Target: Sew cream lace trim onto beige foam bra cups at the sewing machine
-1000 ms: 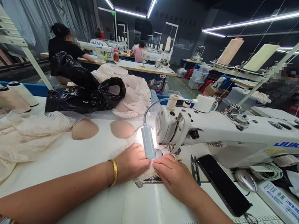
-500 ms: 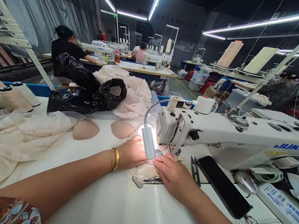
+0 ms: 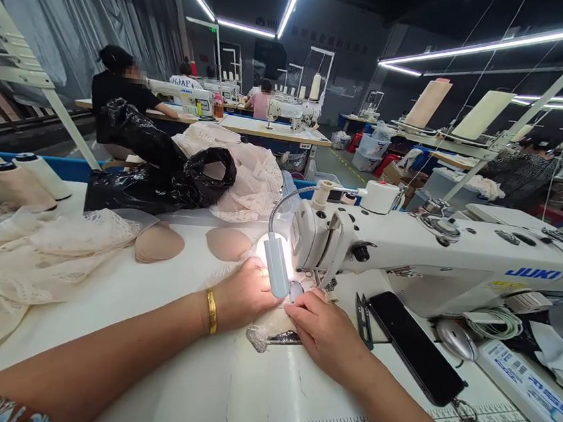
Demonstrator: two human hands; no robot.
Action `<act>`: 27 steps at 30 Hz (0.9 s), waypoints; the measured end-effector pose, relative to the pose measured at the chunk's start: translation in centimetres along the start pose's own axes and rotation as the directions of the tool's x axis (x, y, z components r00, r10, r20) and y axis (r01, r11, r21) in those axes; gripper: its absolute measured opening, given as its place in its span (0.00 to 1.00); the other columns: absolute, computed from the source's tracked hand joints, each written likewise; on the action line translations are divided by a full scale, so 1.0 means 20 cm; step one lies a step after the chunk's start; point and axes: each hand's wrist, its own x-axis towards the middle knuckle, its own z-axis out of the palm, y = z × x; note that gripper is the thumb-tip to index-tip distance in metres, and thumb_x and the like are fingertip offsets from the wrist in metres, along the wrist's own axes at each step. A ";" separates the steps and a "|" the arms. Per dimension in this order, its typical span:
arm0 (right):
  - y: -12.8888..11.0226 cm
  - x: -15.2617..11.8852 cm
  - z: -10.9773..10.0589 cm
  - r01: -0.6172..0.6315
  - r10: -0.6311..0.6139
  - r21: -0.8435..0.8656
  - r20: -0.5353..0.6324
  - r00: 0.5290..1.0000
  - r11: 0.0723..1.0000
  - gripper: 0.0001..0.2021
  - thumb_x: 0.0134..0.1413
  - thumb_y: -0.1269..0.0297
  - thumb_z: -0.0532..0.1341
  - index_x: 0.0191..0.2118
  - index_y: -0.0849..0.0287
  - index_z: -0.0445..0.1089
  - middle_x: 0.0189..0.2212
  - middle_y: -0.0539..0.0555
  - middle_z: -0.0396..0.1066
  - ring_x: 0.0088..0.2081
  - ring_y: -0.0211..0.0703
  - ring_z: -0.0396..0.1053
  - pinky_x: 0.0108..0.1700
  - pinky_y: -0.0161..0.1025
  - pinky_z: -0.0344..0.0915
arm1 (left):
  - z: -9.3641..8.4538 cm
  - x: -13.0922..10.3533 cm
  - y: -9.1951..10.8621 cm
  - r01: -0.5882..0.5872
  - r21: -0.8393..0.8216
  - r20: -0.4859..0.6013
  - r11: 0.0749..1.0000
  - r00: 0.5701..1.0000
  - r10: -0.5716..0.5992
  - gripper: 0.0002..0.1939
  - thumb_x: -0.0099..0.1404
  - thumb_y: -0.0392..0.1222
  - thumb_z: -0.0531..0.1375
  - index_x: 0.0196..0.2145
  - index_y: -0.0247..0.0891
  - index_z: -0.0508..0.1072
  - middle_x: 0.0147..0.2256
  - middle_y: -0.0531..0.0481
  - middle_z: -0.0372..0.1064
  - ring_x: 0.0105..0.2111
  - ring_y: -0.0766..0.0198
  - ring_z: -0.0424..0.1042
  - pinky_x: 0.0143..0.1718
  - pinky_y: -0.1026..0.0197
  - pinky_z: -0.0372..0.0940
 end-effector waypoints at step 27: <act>-0.58 -0.01 0.08 -0.233 0.591 0.961 0.103 0.800 0.147 0.20 0.55 0.46 0.70 0.45 0.51 0.68 0.28 0.45 0.67 0.31 0.42 0.68 0.37 0.38 0.66 | -0.18 -0.42 0.68 0.201 -0.861 0.485 -0.468 0.605 -0.632 0.30 0.59 0.64 0.70 0.49 0.39 0.78 0.48 0.40 0.77 0.50 0.50 0.74 0.53 0.52 0.69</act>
